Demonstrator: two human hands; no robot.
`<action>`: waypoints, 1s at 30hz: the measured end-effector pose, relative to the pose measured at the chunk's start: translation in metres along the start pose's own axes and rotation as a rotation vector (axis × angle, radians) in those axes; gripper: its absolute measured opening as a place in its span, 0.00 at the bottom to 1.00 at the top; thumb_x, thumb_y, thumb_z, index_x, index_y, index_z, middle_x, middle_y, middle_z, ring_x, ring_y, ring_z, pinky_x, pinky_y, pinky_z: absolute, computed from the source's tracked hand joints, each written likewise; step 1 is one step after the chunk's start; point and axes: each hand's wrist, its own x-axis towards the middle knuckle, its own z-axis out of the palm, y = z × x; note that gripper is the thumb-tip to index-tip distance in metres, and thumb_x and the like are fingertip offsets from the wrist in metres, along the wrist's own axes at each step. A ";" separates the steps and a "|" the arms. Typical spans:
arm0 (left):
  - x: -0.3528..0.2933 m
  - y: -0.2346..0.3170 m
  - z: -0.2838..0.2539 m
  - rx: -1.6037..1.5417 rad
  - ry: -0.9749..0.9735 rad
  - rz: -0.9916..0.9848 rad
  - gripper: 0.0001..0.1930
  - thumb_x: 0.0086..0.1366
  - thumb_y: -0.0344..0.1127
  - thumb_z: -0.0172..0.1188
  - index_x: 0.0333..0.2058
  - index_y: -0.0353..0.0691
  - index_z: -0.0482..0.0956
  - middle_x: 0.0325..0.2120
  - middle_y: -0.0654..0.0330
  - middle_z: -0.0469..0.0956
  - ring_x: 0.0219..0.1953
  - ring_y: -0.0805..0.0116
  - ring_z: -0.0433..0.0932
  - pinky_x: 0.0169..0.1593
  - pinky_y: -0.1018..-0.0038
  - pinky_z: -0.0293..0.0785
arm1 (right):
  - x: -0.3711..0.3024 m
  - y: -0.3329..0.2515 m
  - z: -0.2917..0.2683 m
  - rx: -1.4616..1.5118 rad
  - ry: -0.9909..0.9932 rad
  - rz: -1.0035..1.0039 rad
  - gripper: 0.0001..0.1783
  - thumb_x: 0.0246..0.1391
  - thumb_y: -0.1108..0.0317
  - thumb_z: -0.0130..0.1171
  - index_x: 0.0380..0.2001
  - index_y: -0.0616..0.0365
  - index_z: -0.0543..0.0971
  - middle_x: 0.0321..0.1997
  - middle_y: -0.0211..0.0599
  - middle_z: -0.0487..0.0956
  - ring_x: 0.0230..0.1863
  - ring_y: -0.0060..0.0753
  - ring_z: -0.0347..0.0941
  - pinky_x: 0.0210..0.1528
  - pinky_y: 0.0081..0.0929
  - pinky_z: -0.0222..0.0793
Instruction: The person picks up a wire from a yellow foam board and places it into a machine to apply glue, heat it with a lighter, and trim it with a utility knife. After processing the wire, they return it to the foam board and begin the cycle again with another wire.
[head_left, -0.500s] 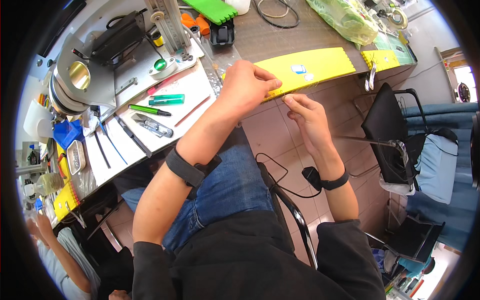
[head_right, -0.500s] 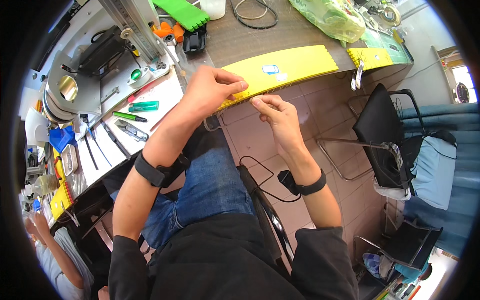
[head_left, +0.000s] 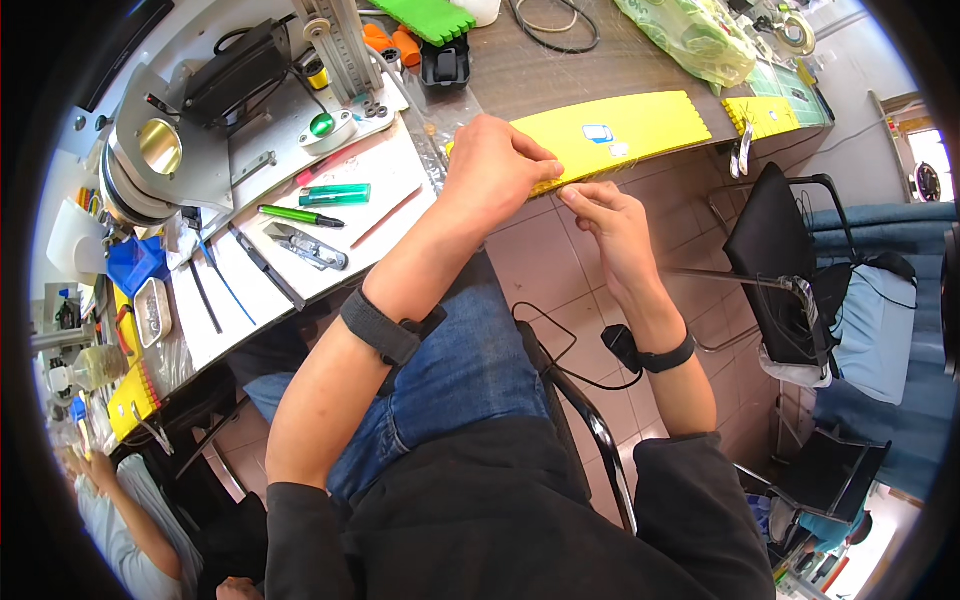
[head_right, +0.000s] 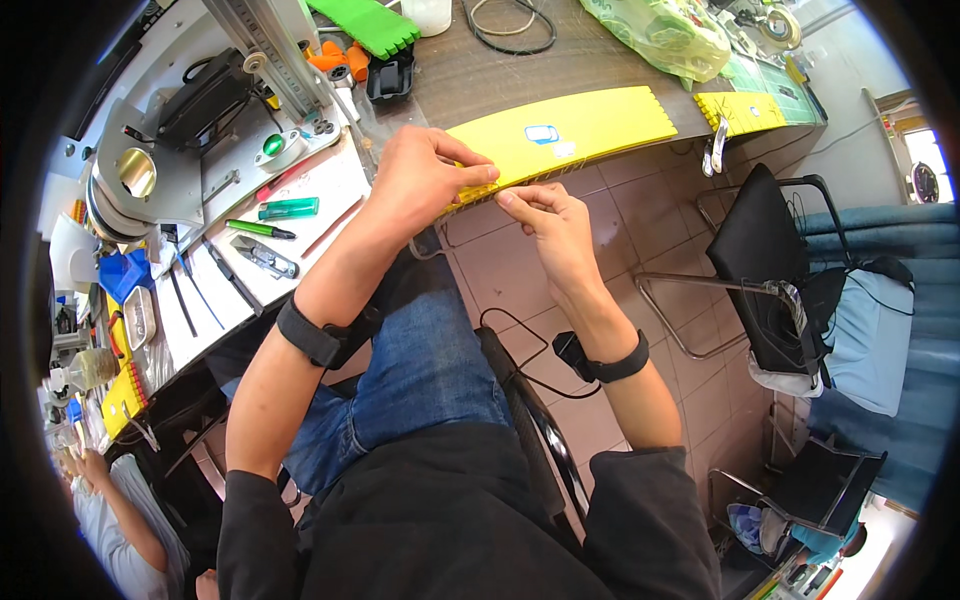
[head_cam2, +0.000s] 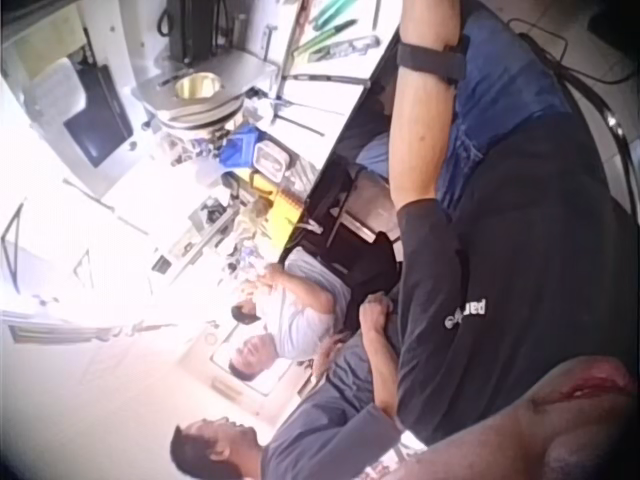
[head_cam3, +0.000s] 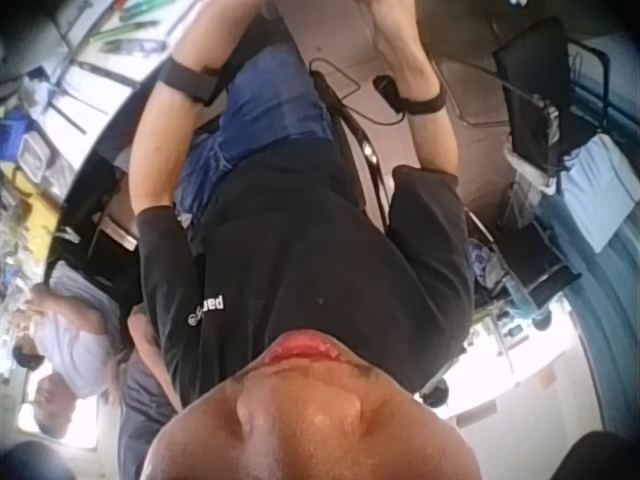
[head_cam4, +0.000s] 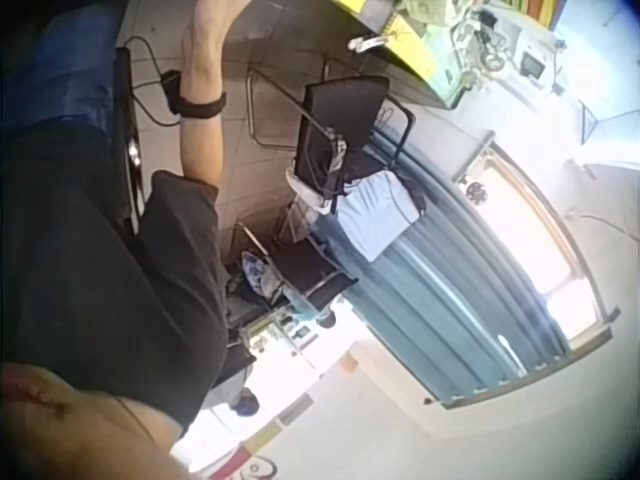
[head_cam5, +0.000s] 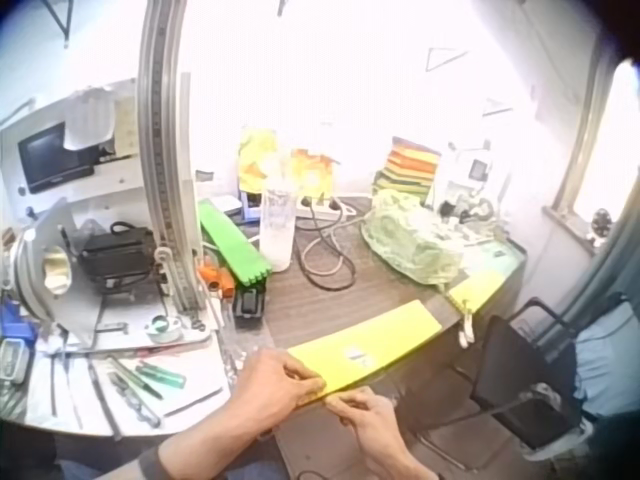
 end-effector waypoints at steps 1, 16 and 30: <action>0.000 -0.001 0.001 0.009 0.009 0.024 0.12 0.47 0.38 0.73 0.30 0.37 0.87 0.28 0.55 0.83 0.29 0.66 0.80 0.36 0.71 0.74 | 0.000 0.001 0.000 -0.024 0.000 -0.007 0.10 0.52 0.66 0.66 0.33 0.63 0.84 0.36 0.28 0.68 0.33 0.20 0.61 0.38 0.18 0.60; -0.010 -0.001 0.008 0.049 0.070 0.139 0.09 0.46 0.33 0.71 0.28 0.37 0.87 0.24 0.49 0.83 0.28 0.59 0.83 0.38 0.69 0.78 | -0.005 0.027 -0.013 -0.362 0.047 -0.132 0.10 0.51 0.66 0.66 0.31 0.63 0.84 0.35 0.32 0.69 0.36 0.24 0.64 0.40 0.22 0.63; -0.074 -0.017 -0.026 0.630 0.137 0.589 0.29 0.50 0.31 0.66 0.53 0.37 0.74 0.51 0.50 0.74 0.55 0.50 0.70 0.60 0.63 0.65 | 0.012 -0.010 -0.062 -0.994 0.465 -0.711 0.26 0.47 0.78 0.60 0.53 0.55 0.76 0.53 0.38 0.70 0.50 0.40 0.66 0.54 0.34 0.65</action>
